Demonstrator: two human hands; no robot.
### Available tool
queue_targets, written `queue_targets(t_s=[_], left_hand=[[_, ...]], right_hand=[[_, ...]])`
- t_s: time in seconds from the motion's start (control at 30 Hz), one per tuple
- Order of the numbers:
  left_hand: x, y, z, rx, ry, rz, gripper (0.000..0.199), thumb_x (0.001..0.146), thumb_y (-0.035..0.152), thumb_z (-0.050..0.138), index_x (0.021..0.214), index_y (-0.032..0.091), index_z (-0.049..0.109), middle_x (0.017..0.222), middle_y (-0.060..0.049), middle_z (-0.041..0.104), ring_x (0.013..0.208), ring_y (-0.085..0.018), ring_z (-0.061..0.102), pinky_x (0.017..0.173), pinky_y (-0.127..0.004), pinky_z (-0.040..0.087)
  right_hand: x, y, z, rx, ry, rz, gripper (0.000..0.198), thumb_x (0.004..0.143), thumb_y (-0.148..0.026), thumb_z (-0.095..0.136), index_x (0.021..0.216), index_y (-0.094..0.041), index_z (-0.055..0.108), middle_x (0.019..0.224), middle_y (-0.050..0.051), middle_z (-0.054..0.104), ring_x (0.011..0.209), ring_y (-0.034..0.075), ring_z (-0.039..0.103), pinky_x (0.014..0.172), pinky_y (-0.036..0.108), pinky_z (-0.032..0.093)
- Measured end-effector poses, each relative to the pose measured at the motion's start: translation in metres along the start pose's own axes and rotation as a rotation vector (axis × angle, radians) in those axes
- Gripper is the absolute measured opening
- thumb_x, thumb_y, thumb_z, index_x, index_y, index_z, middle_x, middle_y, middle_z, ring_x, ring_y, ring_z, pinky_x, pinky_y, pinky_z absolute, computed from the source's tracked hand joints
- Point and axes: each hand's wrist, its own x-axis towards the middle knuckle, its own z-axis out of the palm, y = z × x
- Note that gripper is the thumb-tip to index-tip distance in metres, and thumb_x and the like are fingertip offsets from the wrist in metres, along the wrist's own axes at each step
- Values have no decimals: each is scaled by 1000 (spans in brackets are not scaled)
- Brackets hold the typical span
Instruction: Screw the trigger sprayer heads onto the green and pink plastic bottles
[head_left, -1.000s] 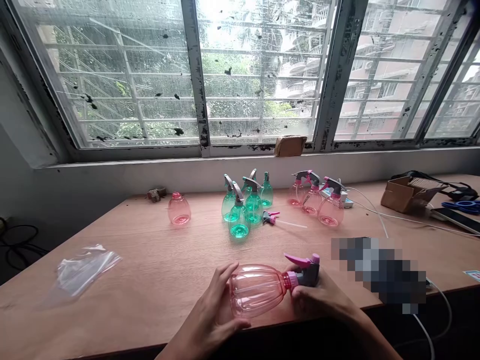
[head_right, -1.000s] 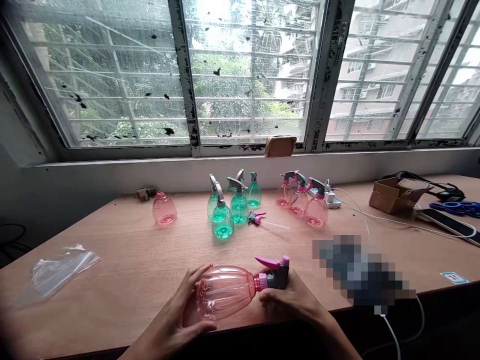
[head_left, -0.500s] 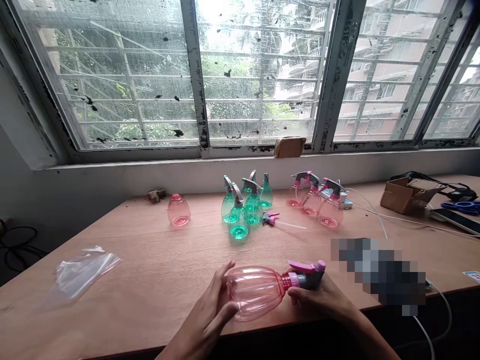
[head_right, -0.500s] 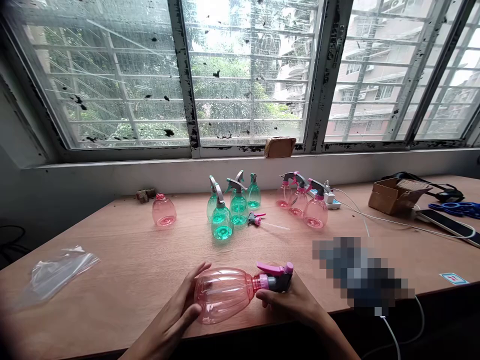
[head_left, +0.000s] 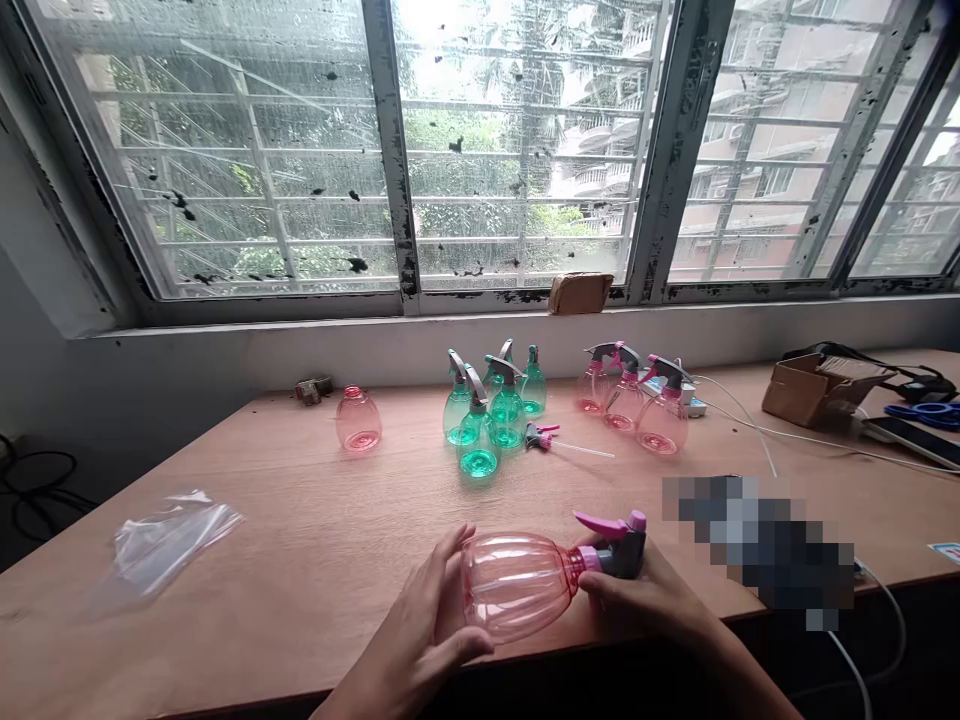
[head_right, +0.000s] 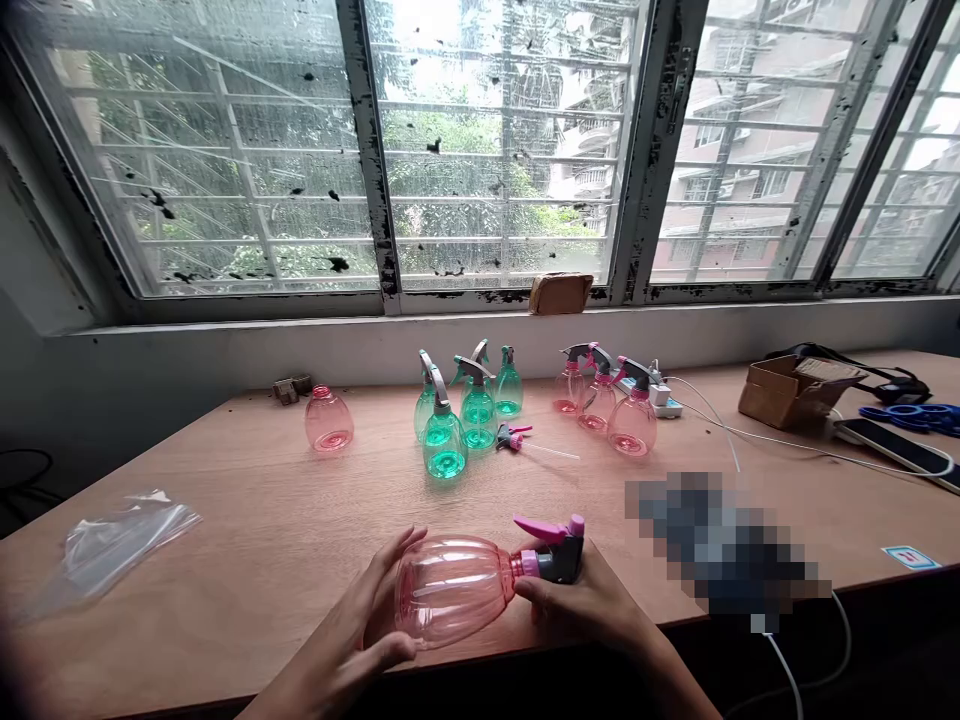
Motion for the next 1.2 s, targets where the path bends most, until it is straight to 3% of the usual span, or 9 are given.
queue_targets(t_s=[0.13, 0.2, 0.3, 0.43, 0.67, 0.8, 1.03, 1.13, 1.2], left_hand=[[3, -3, -2, 74, 14, -31, 56, 94, 49, 62, 144, 30, 46, 149, -10, 53, 138, -36, 47, 118, -54, 35], [4, -6, 0, 37, -3, -23, 64, 89, 43, 71, 145, 31, 42, 151, -10, 51, 139, -35, 46, 118, -51, 35], [2, -8, 4, 1, 23, 17, 85, 83, 29, 79, 151, 34, 29, 160, -10, 37, 144, -33, 41, 122, -50, 31], [-1, 0, 3, -26, -5, 2, 100, 79, 27, 83, 156, 34, 21, 163, -10, 32, 147, -34, 36, 124, -50, 28], [-2, 9, -3, -62, -62, -41, 66, 97, 43, 60, 154, 35, 28, 163, -5, 37, 148, -31, 37, 124, -48, 28], [-1, 5, -1, -101, -68, -37, 66, 96, 41, 63, 152, 35, 29, 162, -6, 38, 146, -31, 40, 123, -48, 31], [-2, 3, 3, -134, -7, 11, 87, 85, 25, 78, 153, 36, 26, 162, -8, 34, 145, -32, 42, 124, -48, 29], [-2, 5, 1, -117, -30, -11, 94, 82, 29, 81, 155, 36, 24, 162, -8, 34, 148, -34, 36, 124, -49, 27], [-1, 5, 1, -120, -50, -21, 85, 87, 36, 76, 155, 36, 24, 162, -8, 35, 148, -34, 35, 124, -51, 27]], right_hand=[[0, -1, 0, -12, -5, -15, 43, 74, -48, 84, 98, -14, 72, 60, 1, 70, 54, 17, 65, 53, 27, 49], [0, -3, 0, -3, 13, -18, 47, 74, -49, 85, 104, -15, 72, 63, 1, 70, 55, 17, 65, 54, 28, 50], [1, -4, 1, 30, 37, -6, 57, 71, -47, 87, 115, -15, 69, 64, -1, 69, 54, 17, 63, 53, 28, 49], [1, -2, 1, 24, 47, -6, 50, 70, -48, 87, 104, -14, 72, 58, 0, 68, 51, 16, 62, 51, 27, 48], [0, -1, 1, 19, 18, -22, 43, 73, -48, 85, 96, -15, 72, 58, 1, 70, 52, 18, 65, 51, 28, 49], [1, 0, 0, 12, 36, -13, 44, 72, -48, 86, 96, -15, 71, 56, 1, 70, 51, 17, 64, 52, 27, 50], [1, 4, -1, 18, 46, 11, 42, 71, -48, 87, 93, -15, 72, 61, 1, 72, 55, 18, 67, 54, 29, 53], [0, 5, -2, 16, 42, 15, 45, 70, -49, 87, 95, -15, 72, 60, 2, 73, 52, 18, 66, 51, 29, 52], [1, 5, -2, 27, 35, 19, 44, 70, -49, 87, 95, -16, 72, 62, 2, 73, 53, 18, 66, 51, 29, 54]])
